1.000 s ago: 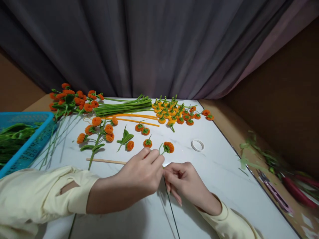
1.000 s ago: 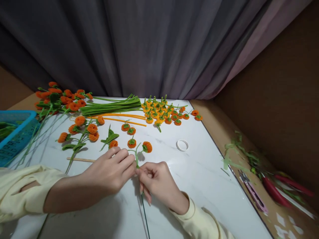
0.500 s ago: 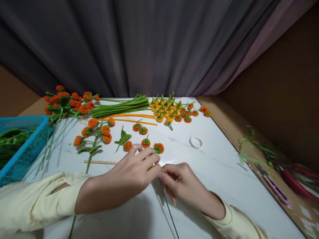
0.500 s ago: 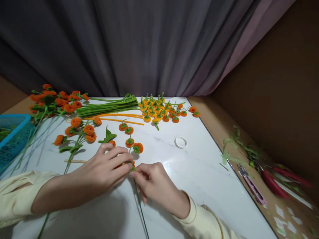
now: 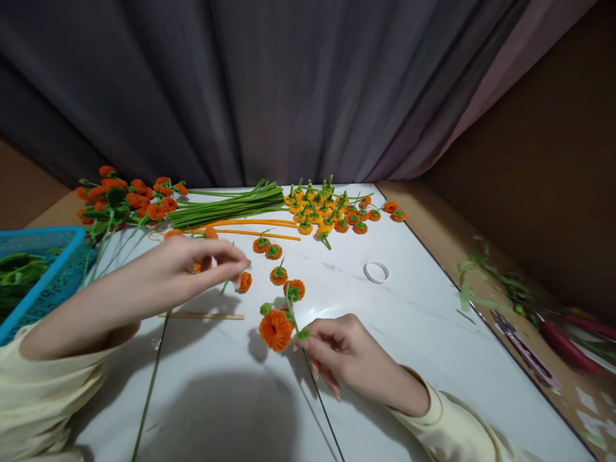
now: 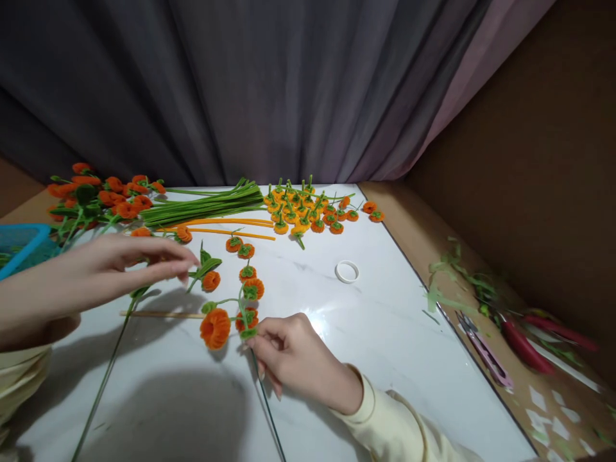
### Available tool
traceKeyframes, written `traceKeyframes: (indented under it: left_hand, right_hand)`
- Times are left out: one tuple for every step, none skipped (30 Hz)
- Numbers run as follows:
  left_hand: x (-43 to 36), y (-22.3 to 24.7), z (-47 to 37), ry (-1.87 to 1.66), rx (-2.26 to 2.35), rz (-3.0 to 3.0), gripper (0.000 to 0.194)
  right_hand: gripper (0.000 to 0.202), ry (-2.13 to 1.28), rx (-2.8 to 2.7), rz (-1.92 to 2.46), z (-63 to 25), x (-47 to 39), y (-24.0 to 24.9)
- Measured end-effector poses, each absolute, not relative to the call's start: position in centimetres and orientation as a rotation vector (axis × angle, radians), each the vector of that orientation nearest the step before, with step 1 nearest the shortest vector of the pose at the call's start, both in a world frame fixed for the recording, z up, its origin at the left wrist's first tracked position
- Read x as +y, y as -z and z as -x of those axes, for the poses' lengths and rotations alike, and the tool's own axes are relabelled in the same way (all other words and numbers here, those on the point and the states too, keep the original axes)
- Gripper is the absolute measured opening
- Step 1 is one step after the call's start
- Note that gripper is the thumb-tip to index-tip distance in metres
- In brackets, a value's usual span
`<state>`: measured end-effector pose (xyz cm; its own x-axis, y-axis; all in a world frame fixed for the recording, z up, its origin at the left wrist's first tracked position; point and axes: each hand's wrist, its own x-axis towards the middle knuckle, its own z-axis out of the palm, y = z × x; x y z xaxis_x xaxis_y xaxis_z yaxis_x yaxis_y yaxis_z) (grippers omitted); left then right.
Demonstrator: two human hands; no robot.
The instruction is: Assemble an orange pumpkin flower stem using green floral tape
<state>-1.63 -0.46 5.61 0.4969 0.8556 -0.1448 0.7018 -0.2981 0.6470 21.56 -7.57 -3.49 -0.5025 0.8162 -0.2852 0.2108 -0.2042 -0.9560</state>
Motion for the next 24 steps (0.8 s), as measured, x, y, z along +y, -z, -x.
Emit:
traceKeyframes:
  left_hand:
    - [0.0, -5.0, 2.0, -0.123, 1.215, -1.911, 0.026]
    - [0.2, -4.2, 2.1, -0.01, 1.166, -1.754, 0.028]
    - [0.3, -3.1, 2.1, 0.035, 1.09, -1.617, 0.027]
    - [0.1, -1.9, 1.8, 0.055, 1.01, -1.488, 0.027]
    - [-0.2, -0.7, 1.3, 0.018, 0.95, -1.377, 0.026]
    - [-0.6, 0.5, 0.7, -0.102, 0.912, -1.267, 0.023]
    - [-1.1, 1.6, 0.0, -0.204, 0.874, -1.146, 0.021]
    - [-1.6, 2.6, -0.7, -0.257, 0.808, -0.997, 0.02]
    - [-2.1, 3.3, -1.4, -0.27, 0.756, -0.851, 0.021]
    - [-2.4, 3.9, -2.1, -0.297, 0.728, -0.734, 0.021]
    - [-2.7, 4.4, -2.6, -0.321, 0.714, -0.643, 0.021]
    - [-2.8, 4.7, -3.1, -0.33, 0.687, -0.573, 0.022]
    - [-2.9, 4.9, -3.4, -0.342, 0.664, -0.534, 0.023]
    - [-3.0, 5.0, -3.6, -0.355, 0.649, -0.517, 0.023]
    - [-3.1, 5.0, -3.8, -0.377, 0.636, -0.519, 0.022]
    - [-3.2, 4.9, -3.9, -0.412, 0.632, -0.538, 0.022]
    - [-3.3, 4.9, -3.9, -0.448, 0.634, -0.563, 0.023]
    - [-3.5, 4.8, -3.9, -0.48, 0.633, -0.585, 0.025]
    - [-3.8, 4.8, -4.0, -0.505, 0.626, -0.603, 0.029]
    - [-4.0, 4.8, -4.0, -0.525, 0.619, -0.615, 0.032]
    - [-4.3, 4.8, -4.1, -0.54, 0.615, -0.623, 0.034]
    - [-4.5, 4.9, -4.2, -0.555, 0.617, -0.632, 0.035]
    - [-4.6, 5.0, -4.3, -0.58, 0.626, -0.643, 0.034]
    - [-4.7, 5.1, -4.5, -0.609, 0.643, -0.654, 0.032]
  right_hand:
    - [0.034, -1.779, -1.579, 1.182, -21.6, -7.6, 3.4]
    - [0.033, -1.799, -1.557, 1.164, -21.6, -7.6, 3.2]
    - [0.033, -1.817, -1.542, 1.154, -21.6, -7.6, 3.0]
    - [0.033, -1.826, -1.534, 1.152, -21.5, -7.6, 2.8]
    - [0.032, -1.828, -1.533, 1.158, -21.5, -7.7, 2.6]
    - [0.032, -1.822, -1.537, 1.168, -21.4, -7.8, 2.4]
    - [0.032, -1.806, -1.549, 1.184, -21.3, -7.9, 2.2]
    - [0.032, -1.78, -1.568, 1.205, -21.3, -8.1, 2.1]
    - [0.033, -1.747, -1.593, 1.23, -21.2, -8.2, 1.9]
    - [0.033, -1.707, -1.615, 1.257, -21.1, -8.4, 1.9]
    - [0.033, -1.66, -1.636, 1.284, -21.1, -8.6, 1.8]
    - [0.034, -1.605, -1.657, 1.308, -21.1, -8.7, 1.8]
    - [0.033, -1.545, -1.679, 1.329, -21.1, -8.9, 1.9]
    - [0.033, -1.484, -1.699, 1.347, -21.1, -9.0, 1.9]
    - [0.032, -1.426, -1.72, 1.362, -21.1, -9.0, 2.0]
    - [0.032, -1.375, -1.736, 1.377, -21.1, -9.1, 2.1]
    - [0.032, -1.339, -1.748, 1.391, -21.1, -9.1, 2.2]
    - [0.032, -1.32, -1.748, 1.403, -21.1, -9.0, 2.2]
    - [0.032, -1.316, -1.743, 1.411, -21.0, -8.9, 2.2]
    - [0.032, -1.319, -1.734, 1.417, -21.0, -8.9, 2.3]
    - [0.032, -1.334, -1.725, 1.42, -21.0, -8.8, 2.2]
    - [0.031, -1.356, -1.712, 1.419, -20.9, -8.7, 2.2]
    - [0.031, -1.382, -1.698, 1.417, -20.9, -8.6, 2.2]
    - [0.03, -1.407, -1.683, 1.416, -20.9, -8.6, 2.2]
